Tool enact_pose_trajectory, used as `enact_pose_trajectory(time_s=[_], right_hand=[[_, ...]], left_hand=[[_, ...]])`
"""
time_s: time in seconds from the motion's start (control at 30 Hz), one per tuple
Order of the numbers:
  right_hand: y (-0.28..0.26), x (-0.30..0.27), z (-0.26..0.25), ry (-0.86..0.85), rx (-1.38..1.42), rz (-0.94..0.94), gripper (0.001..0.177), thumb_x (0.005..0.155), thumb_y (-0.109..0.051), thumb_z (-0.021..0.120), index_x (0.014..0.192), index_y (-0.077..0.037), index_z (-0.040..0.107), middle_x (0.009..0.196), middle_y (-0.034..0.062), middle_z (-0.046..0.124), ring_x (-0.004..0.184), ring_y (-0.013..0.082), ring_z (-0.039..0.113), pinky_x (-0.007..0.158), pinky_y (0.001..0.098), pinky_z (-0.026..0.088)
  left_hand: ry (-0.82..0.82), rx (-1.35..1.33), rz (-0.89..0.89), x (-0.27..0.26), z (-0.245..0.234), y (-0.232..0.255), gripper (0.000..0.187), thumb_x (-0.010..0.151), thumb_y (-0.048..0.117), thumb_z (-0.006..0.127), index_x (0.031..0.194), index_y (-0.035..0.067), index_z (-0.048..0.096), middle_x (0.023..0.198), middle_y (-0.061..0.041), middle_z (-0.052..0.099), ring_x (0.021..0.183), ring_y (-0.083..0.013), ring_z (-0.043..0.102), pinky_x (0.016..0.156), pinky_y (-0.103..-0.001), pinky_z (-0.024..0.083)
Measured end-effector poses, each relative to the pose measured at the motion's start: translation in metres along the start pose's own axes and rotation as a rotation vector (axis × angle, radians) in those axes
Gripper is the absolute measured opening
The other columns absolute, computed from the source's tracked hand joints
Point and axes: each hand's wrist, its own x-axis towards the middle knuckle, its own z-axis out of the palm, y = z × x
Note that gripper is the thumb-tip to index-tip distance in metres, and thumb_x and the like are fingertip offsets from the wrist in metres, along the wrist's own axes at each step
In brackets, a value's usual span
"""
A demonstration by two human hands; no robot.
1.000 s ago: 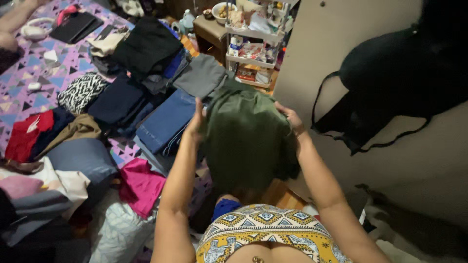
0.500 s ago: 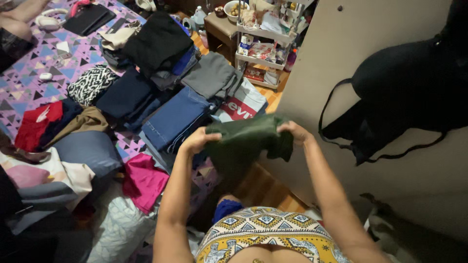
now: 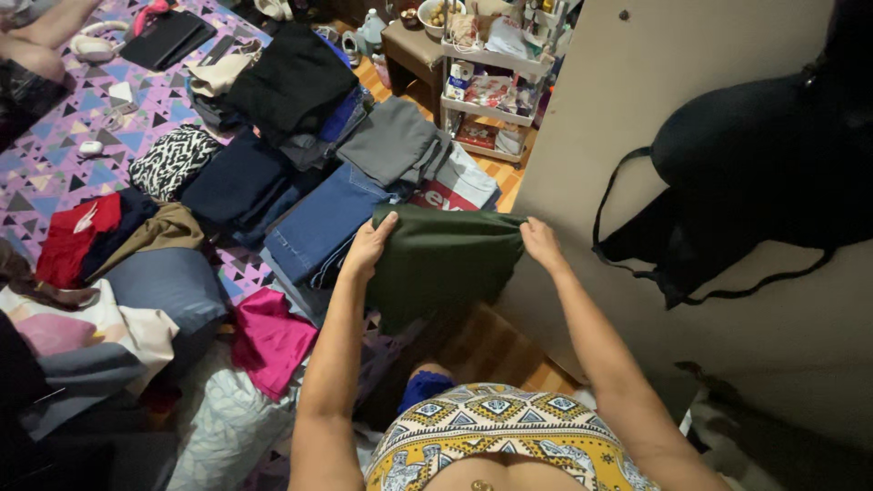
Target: The person folds items of clothing, including pants and shirts, by hand on a bed.
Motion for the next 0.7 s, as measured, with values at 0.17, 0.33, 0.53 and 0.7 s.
enact_pose_trajectory(time_s=[0.17, 0.33, 0.53, 0.7], right_hand=[[-0.011, 0.015, 0.017, -0.052, 1.066, 0.202, 0.029, 0.103, -0.021, 0.055, 0.108, 0.005, 0.067, 0.101, 0.0092, 0.07, 0.094, 0.0211, 0.067, 0.089, 0.0409, 0.055], [-0.072, 0.066, 0.014, -0.509, 1.363, 0.353, 0.041, 0.105, -0.029, 0.065, 0.131, 0.002, 0.06, 0.126, 0.0158, 0.063, 0.11, 0.0262, 0.062, 0.101, 0.0425, 0.052], [-0.177, 0.099, 0.004, -0.111, 0.939, -0.459, 0.088, 0.087, 0.007, 0.078, 0.159, -0.003, 0.03, 0.165, 0.0092, 0.034, 0.144, 0.018, 0.045, 0.12, 0.0317, 0.039], [-0.206, 0.157, 0.033, 0.041, 0.824, -0.516, 0.064, 0.091, 0.009, 0.073, 0.149, -0.005, 0.048, 0.144, 0.0104, 0.058, 0.132, 0.0188, 0.057, 0.113, 0.0312, 0.046]], left_hand=[[0.194, 0.106, -0.088, -0.004, -0.002, 0.023, 0.043, 0.095, 0.043, 0.069, 0.108, 0.002, 0.072, 0.094, -0.007, 0.075, 0.082, -0.0191, 0.069, 0.075, -0.035, 0.056], [0.028, -0.292, 0.048, 0.001, -0.033, 0.052, 0.031, 0.089, 0.028, 0.076, 0.107, 0.004, 0.07, 0.098, -0.008, 0.076, 0.085, -0.0207, 0.072, 0.08, -0.037, 0.059], [0.131, -0.202, 0.326, 0.001, -0.074, 0.106, 0.023, 0.088, 0.005, 0.077, 0.11, 0.002, 0.071, 0.104, -0.008, 0.076, 0.09, -0.0187, 0.072, 0.083, -0.034, 0.058], [0.239, -0.193, 0.752, 0.013, -0.087, 0.132, 0.055, 0.08, -0.002, 0.075, 0.129, 0.019, 0.061, 0.118, 0.003, 0.068, 0.104, -0.0084, 0.064, 0.097, -0.025, 0.051]])
